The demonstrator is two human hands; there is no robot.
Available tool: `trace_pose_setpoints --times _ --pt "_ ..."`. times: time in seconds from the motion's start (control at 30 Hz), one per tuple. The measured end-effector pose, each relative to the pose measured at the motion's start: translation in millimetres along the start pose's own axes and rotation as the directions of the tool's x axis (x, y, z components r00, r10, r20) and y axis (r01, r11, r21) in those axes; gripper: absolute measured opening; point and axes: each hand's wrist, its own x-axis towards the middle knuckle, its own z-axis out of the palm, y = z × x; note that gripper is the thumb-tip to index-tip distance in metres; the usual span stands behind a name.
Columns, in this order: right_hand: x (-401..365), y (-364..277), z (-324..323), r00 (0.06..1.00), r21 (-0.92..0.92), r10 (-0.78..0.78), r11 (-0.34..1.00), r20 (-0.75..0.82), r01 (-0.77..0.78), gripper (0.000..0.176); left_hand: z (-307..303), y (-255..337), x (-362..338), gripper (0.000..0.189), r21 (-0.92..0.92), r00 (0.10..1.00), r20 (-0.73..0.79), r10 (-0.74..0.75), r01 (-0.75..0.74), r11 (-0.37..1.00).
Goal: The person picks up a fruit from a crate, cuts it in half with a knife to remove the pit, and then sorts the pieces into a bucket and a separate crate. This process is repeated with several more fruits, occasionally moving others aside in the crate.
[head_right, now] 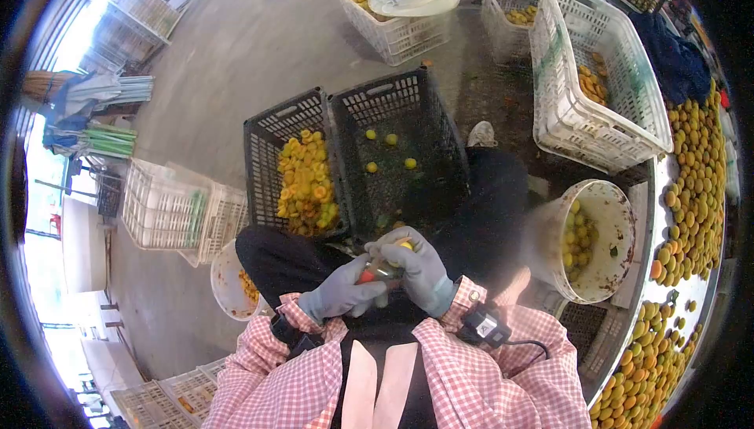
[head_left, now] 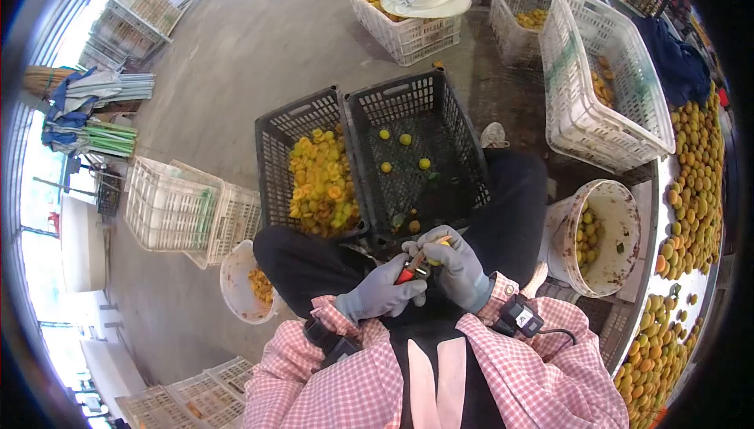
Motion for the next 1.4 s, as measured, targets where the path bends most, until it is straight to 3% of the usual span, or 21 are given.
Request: trace_pose_setpoints --times 0.13,0.2,0.23,0.3,0.43,0.5,0.53,0.57,0.7,0.9,0.93,0.97,1.0,1.03,1.07,1.1,1.17,1.3,1.33,1.37,1.4 --pt "2 -3 6 0.996 -0.075 0.078 0.994 0.046 -0.074 0.014 -10 -23 9 0.030 -0.021 0.994 -0.101 0.045 -0.048 0.999" --pt "10 7 -3 0.995 -0.120 0.043 0.992 0.085 -0.032 0.022 -15 -23 10 0.031 0.555 0.918 -0.195 0.346 -0.187 0.810" --pt "9 8 -2 0.992 -0.124 0.061 0.991 0.111 -0.047 0.022 -17 -26 10 0.031 0.555 0.909 -0.223 0.353 -0.179 0.812" --pt "9 4 6 0.997 -0.246 0.026 0.969 0.074 -0.007 0.029 -21 -30 12 0.033 0.755 0.781 -0.184 0.597 -0.277 0.595" --pt "18 3 16 0.996 -0.313 0.094 0.946 0.012 -0.085 0.036 -25 -37 12 0.035 0.747 0.769 -0.273 0.578 -0.210 0.631" --pt "24 1 38 0.991 -0.316 0.068 0.948 0.119 -0.027 0.035 -33 -36 8 0.034 0.749 0.689 -0.256 0.678 -0.302 0.590" --pt "30 0 39 0.988 -0.338 0.107 0.939 0.107 -0.065 0.033 -33 -32 2 0.034 0.763 0.701 -0.307 0.644 -0.223 0.607" --pt "39 4 42 0.975 -0.358 0.111 0.933 0.193 -0.035 0.034 -43 -43 7 0.037 0.807 0.609 -0.320 0.725 -0.225 0.545" --pt "65 30 64 0.926 -0.391 0.162 0.920 0.340 -0.017 0.035 -52 -30 -42 0.039 0.780 0.611 -0.454 0.648 -0.079 0.621" --pt "66 59 104 0.867 -0.323 0.251 0.940 0.430 -0.112 0.027 -56 -56 -75 0.030 0.732 0.471 -0.613 0.634 0.038 0.680" --pt "73 49 98 0.744 -0.616 0.188 0.705 0.641 0.352 0.027 -50 -60 -74 0.028 0.721 0.448 -0.633 0.632 0.043 0.692" --pt "83 46 94 0.546 -0.593 0.235 0.273 0.804 0.757 0.028 -51 -62 -77 0.028 0.723 0.430 -0.639 0.637 0.052 0.689" --pt "94 54 86 0.532 -0.580 0.234 0.278 0.814 0.766 0.028 -51 -65 -80 0.028 0.732 0.411 -0.632 0.657 0.037 0.680" --pt "105 67 73 0.596 -0.617 0.345 0.711 0.725 0.338 0.022 -50 -70 -80 0.028 0.742 0.397 -0.621 0.676 0.019 0.670" --pt "110 73 67 0.575 -0.449 0.491 0.864 0.655 -0.226 0.017 -58 -79 -70 0.028 0.726 0.396 -0.637 0.661 0.021 0.687" --pt "98 68 77 0.575 -0.450 0.485 0.867 0.660 -0.215 0.017 -56 -77 -73 0.028 0.733 0.391 -0.631 0.670 0.018 0.680" --pt "63 54 100 0.711 -0.452 0.477 0.857 0.517 -0.246 0.013 -50 -72 -76 0.028 0.735 0.420 -0.619 0.664 0.011 0.678" --pt "75 65 81 0.711 -0.442 0.443 0.873 0.546 -0.205 0.019 -56 -75 -73 0.027 0.759 0.442 -0.599 0.667 0.049 0.649" --pt "72 61 84 0.683 -0.620 0.258 0.699 0.684 0.357 0.031 -61 -79 -64 0.030 0.772 0.415 -0.598 0.686 0.069 0.631" --pt "68 55 86 0.551 -0.573 0.156 0.254 0.820 0.779 0.044 -63 -80 -56 0.032 0.788 0.396 -0.588 0.705 0.083 0.611" --pt "60 54 87 0.586 -0.599 0.129 0.231 0.800 0.767 0.044 -64 -83 -48 0.032 0.803 0.432 -0.555 0.711 0.054 0.593"
